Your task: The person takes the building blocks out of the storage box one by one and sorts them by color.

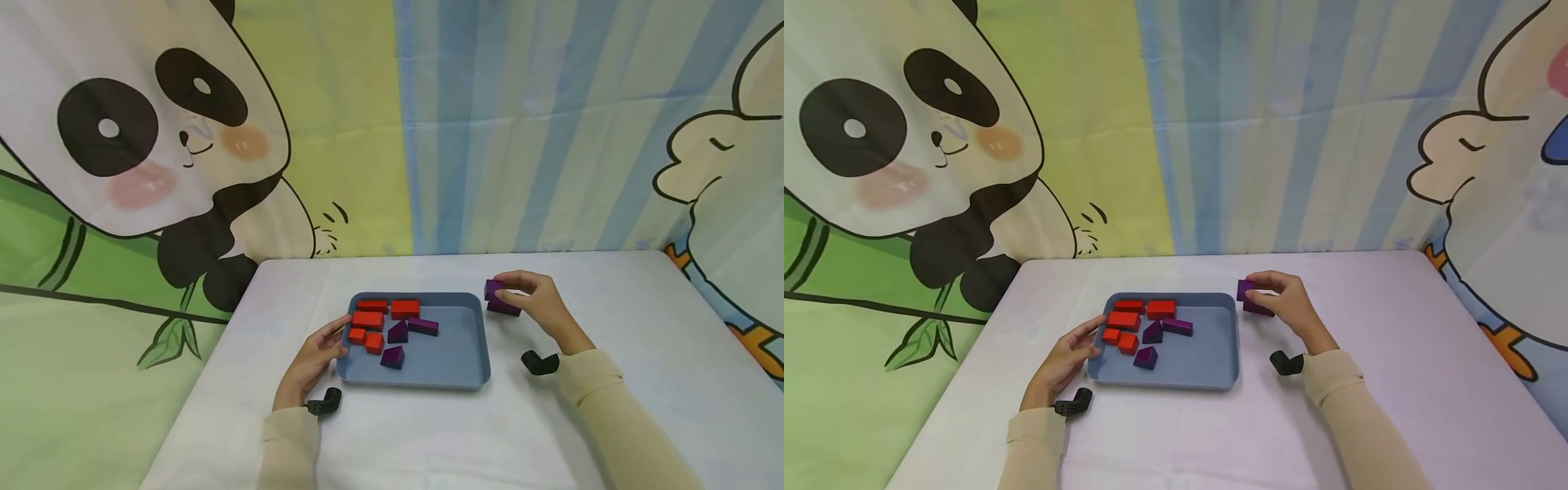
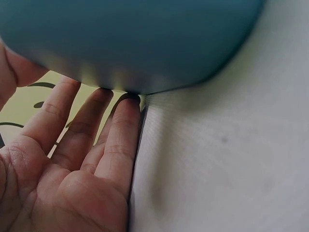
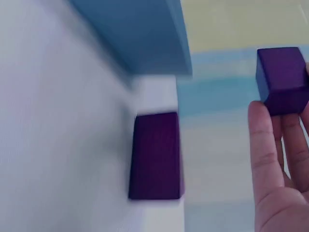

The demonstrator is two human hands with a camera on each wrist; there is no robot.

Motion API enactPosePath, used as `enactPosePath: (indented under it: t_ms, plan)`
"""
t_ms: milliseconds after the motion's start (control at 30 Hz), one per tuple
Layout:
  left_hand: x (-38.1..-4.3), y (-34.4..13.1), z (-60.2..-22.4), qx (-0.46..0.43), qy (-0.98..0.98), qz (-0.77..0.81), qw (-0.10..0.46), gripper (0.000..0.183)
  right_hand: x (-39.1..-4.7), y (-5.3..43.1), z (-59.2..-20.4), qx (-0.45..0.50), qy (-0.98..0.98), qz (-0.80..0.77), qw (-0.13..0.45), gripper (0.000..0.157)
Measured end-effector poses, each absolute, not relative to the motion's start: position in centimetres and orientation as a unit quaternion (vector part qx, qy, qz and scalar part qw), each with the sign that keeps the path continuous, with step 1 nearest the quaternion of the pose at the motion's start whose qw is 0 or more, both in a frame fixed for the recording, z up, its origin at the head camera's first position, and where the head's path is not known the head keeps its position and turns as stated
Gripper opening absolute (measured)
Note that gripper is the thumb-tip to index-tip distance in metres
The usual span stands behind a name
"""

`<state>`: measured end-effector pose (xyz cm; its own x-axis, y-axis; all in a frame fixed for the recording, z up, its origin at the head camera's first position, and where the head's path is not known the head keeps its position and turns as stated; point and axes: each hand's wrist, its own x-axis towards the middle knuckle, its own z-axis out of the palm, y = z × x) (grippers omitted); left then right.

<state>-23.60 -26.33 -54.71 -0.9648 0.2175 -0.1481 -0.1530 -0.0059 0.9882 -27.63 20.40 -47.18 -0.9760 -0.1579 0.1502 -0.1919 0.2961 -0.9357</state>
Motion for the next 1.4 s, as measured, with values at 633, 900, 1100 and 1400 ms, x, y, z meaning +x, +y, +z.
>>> enactPosePath:
  t_ms: [633, 900, 1100, 1400]
  plan:
    - [-23.5, -26.2, -54.5, 0.018, 0.696, 0.706, 0.127, 0.078, -27.8, 28.2, -49.0, 0.067, -0.839, 0.54, -0.02, 0.051]
    - [-23.5, -26.1, -54.4, 0.02, 0.694, 0.708, 0.127, 0.079, -28.4, 29.1, -50.3, 0.06, -0.854, 0.513, -0.064, 0.051]
    - [-23.4, -26.0, -54.3, 0.019, 0.694, 0.708, 0.125, 0.078, -28.8, 29.4, -51.1, 0.056, -0.853, 0.512, -0.082, 0.052]
    - [-23.4, -26.1, -54.4, 0.027, 0.692, 0.711, 0.126, 0.078, -29.0, 29.4, -51.2, 0.061, -0.858, 0.503, -0.089, 0.052]
